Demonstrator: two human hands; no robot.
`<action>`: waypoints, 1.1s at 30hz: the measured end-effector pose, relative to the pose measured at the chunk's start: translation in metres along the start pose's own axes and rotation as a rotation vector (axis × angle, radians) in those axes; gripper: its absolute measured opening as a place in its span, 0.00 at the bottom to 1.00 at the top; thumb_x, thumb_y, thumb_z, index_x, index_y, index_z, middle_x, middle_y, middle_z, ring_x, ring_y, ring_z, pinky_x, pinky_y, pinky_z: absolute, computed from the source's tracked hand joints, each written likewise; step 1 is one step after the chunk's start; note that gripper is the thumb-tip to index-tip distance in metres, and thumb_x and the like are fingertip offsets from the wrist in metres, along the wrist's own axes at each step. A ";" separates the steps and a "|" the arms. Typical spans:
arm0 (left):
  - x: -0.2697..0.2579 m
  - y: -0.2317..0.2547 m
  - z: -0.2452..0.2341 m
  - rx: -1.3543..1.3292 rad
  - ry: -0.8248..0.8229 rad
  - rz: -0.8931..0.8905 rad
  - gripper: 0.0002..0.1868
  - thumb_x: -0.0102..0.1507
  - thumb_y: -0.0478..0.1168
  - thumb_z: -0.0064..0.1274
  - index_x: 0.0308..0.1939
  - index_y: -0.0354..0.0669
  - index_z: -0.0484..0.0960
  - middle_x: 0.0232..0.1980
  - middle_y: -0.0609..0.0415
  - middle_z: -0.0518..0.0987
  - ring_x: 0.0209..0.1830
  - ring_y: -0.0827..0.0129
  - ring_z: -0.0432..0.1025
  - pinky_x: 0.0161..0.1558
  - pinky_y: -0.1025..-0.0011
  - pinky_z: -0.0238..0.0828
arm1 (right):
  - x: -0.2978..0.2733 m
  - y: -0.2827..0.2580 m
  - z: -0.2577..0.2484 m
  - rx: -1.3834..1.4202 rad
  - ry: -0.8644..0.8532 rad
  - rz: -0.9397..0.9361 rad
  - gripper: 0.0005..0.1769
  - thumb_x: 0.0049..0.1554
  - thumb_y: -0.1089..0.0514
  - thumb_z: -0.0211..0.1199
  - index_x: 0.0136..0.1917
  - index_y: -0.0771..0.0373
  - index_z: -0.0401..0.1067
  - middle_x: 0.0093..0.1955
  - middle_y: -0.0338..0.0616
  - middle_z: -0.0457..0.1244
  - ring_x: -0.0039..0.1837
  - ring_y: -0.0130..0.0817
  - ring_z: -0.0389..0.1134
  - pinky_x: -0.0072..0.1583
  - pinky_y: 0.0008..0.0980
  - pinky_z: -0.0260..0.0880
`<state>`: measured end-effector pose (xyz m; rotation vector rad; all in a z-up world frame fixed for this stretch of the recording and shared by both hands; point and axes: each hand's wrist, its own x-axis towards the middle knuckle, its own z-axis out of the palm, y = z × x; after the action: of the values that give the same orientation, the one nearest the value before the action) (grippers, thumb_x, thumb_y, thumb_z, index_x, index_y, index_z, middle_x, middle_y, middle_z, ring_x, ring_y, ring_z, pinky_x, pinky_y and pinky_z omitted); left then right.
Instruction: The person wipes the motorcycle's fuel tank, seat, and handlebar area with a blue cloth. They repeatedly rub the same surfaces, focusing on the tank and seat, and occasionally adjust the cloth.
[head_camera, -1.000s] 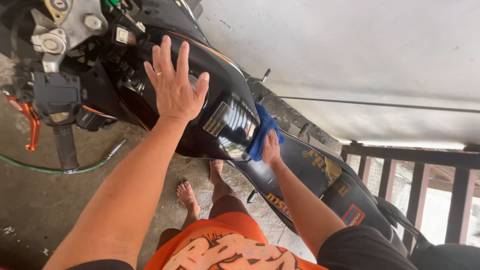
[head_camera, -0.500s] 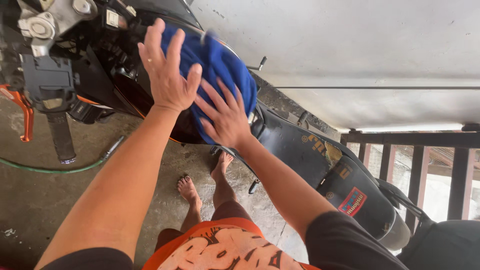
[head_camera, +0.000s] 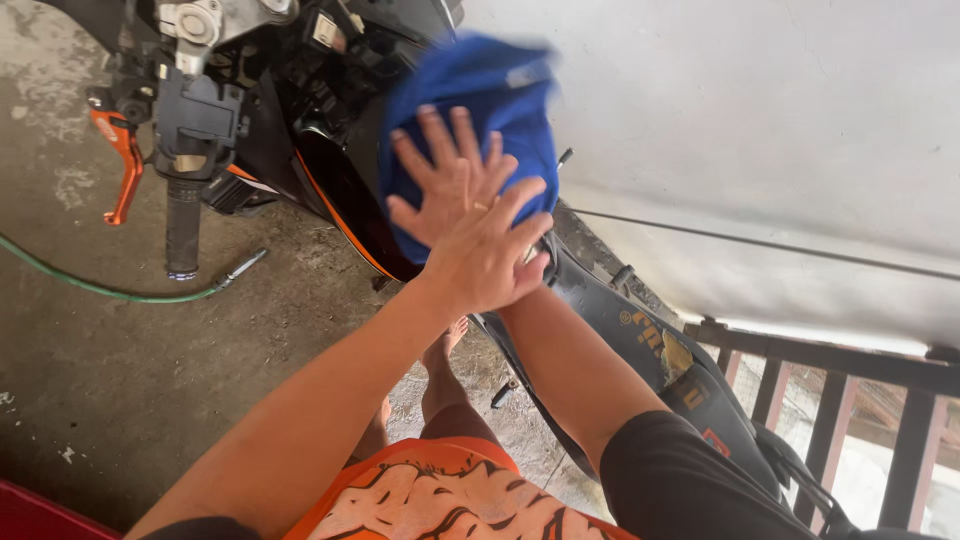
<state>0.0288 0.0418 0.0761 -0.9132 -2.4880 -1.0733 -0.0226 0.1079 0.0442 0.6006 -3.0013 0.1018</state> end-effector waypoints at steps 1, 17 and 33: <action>0.005 -0.003 -0.005 0.043 -0.054 -0.150 0.22 0.60 0.52 0.58 0.56 0.49 0.80 0.72 0.47 0.66 0.80 0.43 0.53 0.75 0.28 0.36 | 0.002 -0.010 -0.008 0.030 0.039 -0.129 0.44 0.51 0.33 0.64 0.76 0.45 0.59 0.82 0.48 0.45 0.82 0.57 0.41 0.74 0.72 0.43; 0.007 -0.046 -0.015 0.039 -0.016 -0.912 0.48 0.59 0.72 0.51 0.76 0.53 0.62 0.82 0.48 0.41 0.82 0.35 0.28 0.55 0.08 0.33 | -0.040 0.054 0.000 0.580 0.218 -0.484 0.27 0.50 0.60 0.62 0.64 0.60 0.73 0.73 0.49 0.63 0.81 0.54 0.58 0.82 0.54 0.47; 0.011 -0.122 -0.023 0.256 0.006 -0.781 0.38 0.66 0.60 0.46 0.77 0.50 0.62 0.81 0.45 0.47 0.79 0.28 0.35 0.61 0.16 0.41 | -0.024 0.035 0.010 0.402 0.445 -0.288 0.26 0.60 0.45 0.58 0.65 0.61 0.69 0.72 0.55 0.56 0.76 0.60 0.55 0.79 0.63 0.44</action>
<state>-0.0591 -0.0343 0.0300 0.1724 -2.9465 -0.8879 -0.0148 0.1482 0.0305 0.8981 -2.4449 0.7246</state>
